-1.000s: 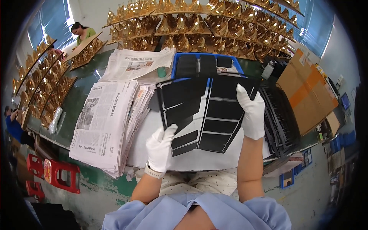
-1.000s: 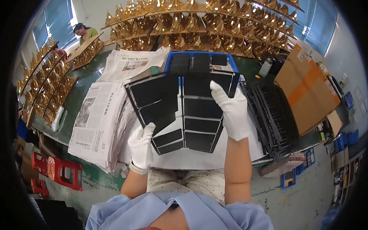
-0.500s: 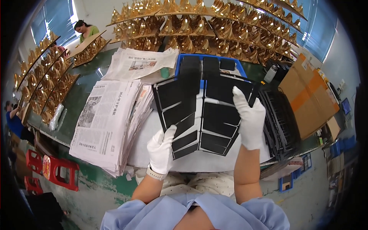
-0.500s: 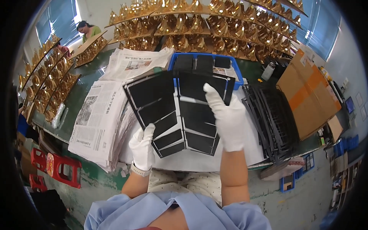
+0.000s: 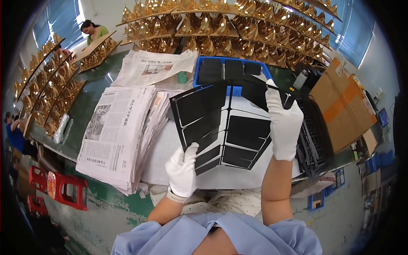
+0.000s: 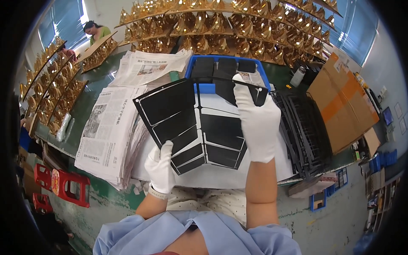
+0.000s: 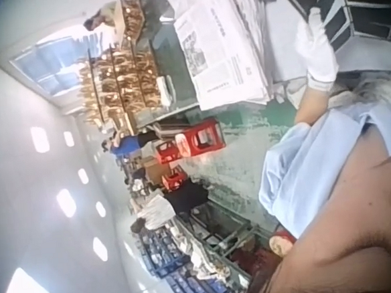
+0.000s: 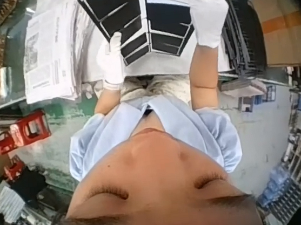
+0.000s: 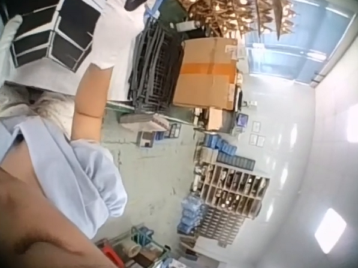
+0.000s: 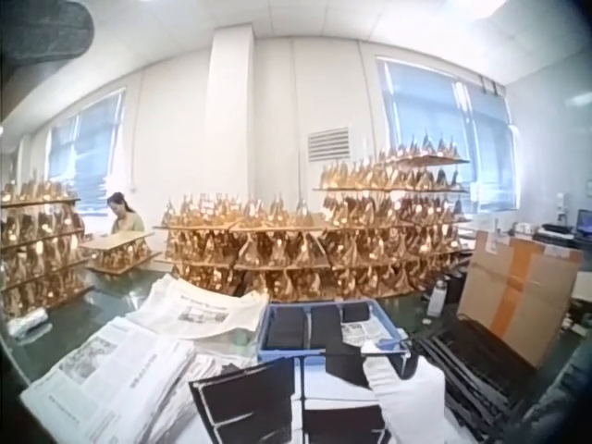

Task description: The person sorts and inspects small rectangular black panels by hand at a workbench.

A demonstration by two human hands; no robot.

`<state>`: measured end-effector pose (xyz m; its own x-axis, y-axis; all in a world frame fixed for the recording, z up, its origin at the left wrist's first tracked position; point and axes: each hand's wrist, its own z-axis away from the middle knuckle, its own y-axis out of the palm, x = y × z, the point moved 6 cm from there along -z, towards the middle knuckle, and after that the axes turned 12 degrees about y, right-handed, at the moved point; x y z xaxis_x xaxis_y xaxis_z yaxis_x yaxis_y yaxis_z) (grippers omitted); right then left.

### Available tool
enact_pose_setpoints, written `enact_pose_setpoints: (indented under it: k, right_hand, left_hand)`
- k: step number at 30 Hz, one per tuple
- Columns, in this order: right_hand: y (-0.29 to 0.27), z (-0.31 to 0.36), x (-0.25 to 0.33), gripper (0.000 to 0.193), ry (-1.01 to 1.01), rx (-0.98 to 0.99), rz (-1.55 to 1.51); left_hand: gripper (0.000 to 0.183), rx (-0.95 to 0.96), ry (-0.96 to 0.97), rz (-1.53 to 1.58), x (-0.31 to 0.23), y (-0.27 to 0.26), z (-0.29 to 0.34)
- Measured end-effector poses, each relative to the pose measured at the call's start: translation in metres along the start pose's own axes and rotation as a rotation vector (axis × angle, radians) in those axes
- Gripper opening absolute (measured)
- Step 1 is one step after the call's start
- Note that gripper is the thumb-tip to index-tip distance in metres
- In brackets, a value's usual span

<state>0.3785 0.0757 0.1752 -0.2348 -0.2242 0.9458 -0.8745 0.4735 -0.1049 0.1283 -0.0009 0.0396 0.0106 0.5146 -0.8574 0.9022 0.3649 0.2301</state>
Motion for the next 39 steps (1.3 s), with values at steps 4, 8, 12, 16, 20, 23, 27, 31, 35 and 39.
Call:
enact_pose_setpoints:
  k: [4, 8, 12, 16, 20, 23, 27, 31, 35, 39]
  right_hand:
    - [-0.002, 0.005, -0.045, 0.034, 0.238, 0.327, 0.116]
    - [0.001, 0.018, -0.064, 0.029, 0.268, 0.166, 0.028]
    - [-0.004, 0.023, -0.080, 0.033, 0.311, 0.250, -0.143]
    - [-0.005, 0.046, -0.153, 0.035, 0.314, 0.320, 0.223]
    - [-0.005, 0.064, -0.174, 0.046, 0.392, 0.112, 0.234]
    - [-0.010, 0.081, -0.193, 0.059, 0.483, 0.243, 0.370]
    - [-0.003, 0.092, -0.196, 0.052, 0.311, 0.161, 0.427]
    - [-0.021, 0.084, -0.170, 0.038, 0.418, 0.145, -0.040]
    - [-0.021, 0.090, -0.154, 0.038, 0.538, 0.121, 0.167]
    - [-0.037, 0.084, -0.166, 0.048, 0.409, 0.161, 0.018]
  left_hand:
    - [0.015, 0.082, -0.204, 0.009, 0.031, -0.013, -0.003]
    - [0.013, 0.056, -0.269, 0.176, 0.049, -0.001, 0.007]
    - [0.016, 0.082, -0.374, 0.147, 0.061, -0.010, 0.013]
    - [0.016, 0.105, -0.441, 0.166, 0.073, 0.002, 0.021]
    - [0.019, 0.153, -0.491, 0.011, 0.108, -0.012, 0.040]
    - [0.021, 0.165, -0.481, 0.031, 0.112, -0.013, 0.043]
    - [0.027, 0.316, -0.210, -0.164, 0.121, -0.013, 0.049]
    - [0.023, 0.320, -0.407, -0.062, 0.063, 0.001, 0.013]
    - [0.023, 0.264, -0.394, 0.064, 0.058, 0.007, 0.006]
    - [0.024, 0.371, -0.480, 0.114, 0.065, 0.007, 0.009]
